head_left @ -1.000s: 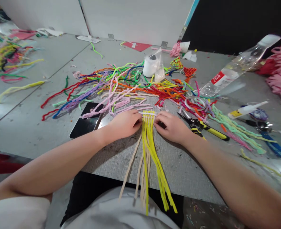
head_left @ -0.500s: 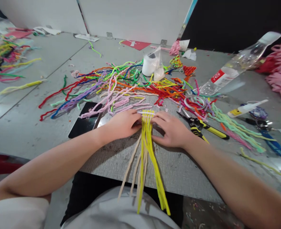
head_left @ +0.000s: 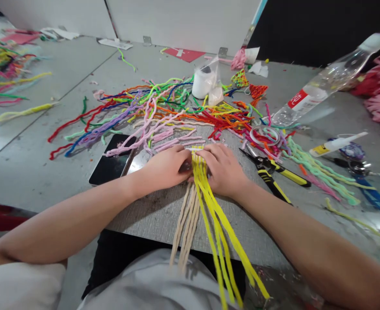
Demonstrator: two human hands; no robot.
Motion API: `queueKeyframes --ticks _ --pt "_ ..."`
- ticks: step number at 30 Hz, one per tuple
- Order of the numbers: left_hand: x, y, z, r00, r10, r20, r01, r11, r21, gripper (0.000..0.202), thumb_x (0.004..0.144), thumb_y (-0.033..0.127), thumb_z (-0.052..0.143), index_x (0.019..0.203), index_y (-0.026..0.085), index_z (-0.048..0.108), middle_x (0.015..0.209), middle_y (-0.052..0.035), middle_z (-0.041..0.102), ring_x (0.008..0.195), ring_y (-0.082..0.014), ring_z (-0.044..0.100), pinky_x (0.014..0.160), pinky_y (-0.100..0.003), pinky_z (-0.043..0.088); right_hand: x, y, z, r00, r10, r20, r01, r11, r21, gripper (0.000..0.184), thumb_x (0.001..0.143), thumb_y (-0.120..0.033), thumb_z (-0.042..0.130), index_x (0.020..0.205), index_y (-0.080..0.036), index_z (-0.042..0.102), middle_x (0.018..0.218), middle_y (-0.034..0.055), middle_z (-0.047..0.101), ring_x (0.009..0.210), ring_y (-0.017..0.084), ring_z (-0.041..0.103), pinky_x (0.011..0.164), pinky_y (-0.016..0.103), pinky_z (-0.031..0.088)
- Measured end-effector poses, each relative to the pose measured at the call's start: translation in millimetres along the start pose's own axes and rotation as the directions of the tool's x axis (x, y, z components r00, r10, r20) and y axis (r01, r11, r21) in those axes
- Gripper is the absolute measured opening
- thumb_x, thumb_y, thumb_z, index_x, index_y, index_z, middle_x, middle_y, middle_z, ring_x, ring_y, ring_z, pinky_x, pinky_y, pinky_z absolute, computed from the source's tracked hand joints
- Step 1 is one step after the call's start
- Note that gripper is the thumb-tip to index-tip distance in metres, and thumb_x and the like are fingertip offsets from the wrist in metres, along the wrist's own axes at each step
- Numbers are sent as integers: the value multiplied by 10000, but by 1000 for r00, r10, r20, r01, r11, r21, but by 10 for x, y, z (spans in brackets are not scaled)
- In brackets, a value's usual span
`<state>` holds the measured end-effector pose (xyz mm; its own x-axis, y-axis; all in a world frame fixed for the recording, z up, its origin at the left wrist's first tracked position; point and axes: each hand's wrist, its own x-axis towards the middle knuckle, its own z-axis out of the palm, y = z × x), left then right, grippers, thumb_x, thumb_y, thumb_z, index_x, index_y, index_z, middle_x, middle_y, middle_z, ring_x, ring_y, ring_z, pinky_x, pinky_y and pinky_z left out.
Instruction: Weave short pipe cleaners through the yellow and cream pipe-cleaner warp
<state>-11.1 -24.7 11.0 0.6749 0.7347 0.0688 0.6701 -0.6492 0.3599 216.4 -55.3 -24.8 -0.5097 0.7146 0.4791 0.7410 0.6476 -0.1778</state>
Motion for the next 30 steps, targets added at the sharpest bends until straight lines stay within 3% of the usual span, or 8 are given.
queueKeyframes --ticks 4,7,10,15,19,25,28,30 --pt "-55 53 5 996 -76 -47 78 996 52 206 933 348 734 917 170 631 948 -75 664 870 -252 663 737 -363 513 37 85 26 998 42 -38 -42 999 -8 548 985 -617 636 1342 -203 597 1247 176 648 1146 368 583 999 526 493" --pt "-111 125 -18 999 -34 1 34 995 93 257 970 390 714 840 186 629 879 -52 656 833 -240 672 713 -348 507 47 153 35 997 54 -55 -55 998 -14 524 991 -611 620 1344 -224 597 1252 165 650 1165 358 590 1026 500 486" --pt "-145 195 -51 994 80 74 -91 983 160 185 968 347 718 908 179 666 909 -54 681 860 -240 693 724 -342 518 51 211 44 996 43 -84 -43 999 9 532 996 -641 577 1331 -228 609 1249 161 653 1165 351 597 1031 495 485" --pt "-175 218 -108 965 262 11 -256 932 258 190 998 343 676 972 156 700 922 -67 703 856 -233 699 730 -341 527 66 263 14 997 -22 -78 31 993 115 545 1004 -696 516 1286 -239 612 1222 151 680 1140 332 622 1011 507 498" --pt "-221 226 -145 914 403 -42 -375 881 288 264 1043 353 609 891 165 716 881 -67 723 826 -224 704 740 -349 531 84 228 -101 982 -149 -113 166 973 161 457 1006 -591 587 1287 -230 587 1211 160 681 1143 315 628 1010 496 503" --pt "-190 152 -141 788 608 -101 -599 794 102 326 1085 307 488 922 191 745 892 -55 765 842 -197 722 733 -323 533 160 122 -303 967 -222 -124 252 908 336 428 994 -555 663 1286 -254 576 1197 127 680 1129 292 651 974 469 533" --pt "-114 56 -93 813 557 -171 -563 826 14 249 1052 297 533 984 184 745 984 -85 773 935 -220 735 802 -331 554 226 66 -362 964 -214 -160 255 914 315 402 1002 -561 653 1212 -220 609 1122 127 703 1068 292 661 934 460 526" --pt "-61 4 -55 830 517 -210 -530 848 -8 213 1033 283 548 981 185 729 998 -94 759 938 -227 723 814 -340 546 281 20 -409 989 -120 -86 139 953 270 493 977 -664 641 1147 -201 639 983 98 709 915 273 663 825 424 513"
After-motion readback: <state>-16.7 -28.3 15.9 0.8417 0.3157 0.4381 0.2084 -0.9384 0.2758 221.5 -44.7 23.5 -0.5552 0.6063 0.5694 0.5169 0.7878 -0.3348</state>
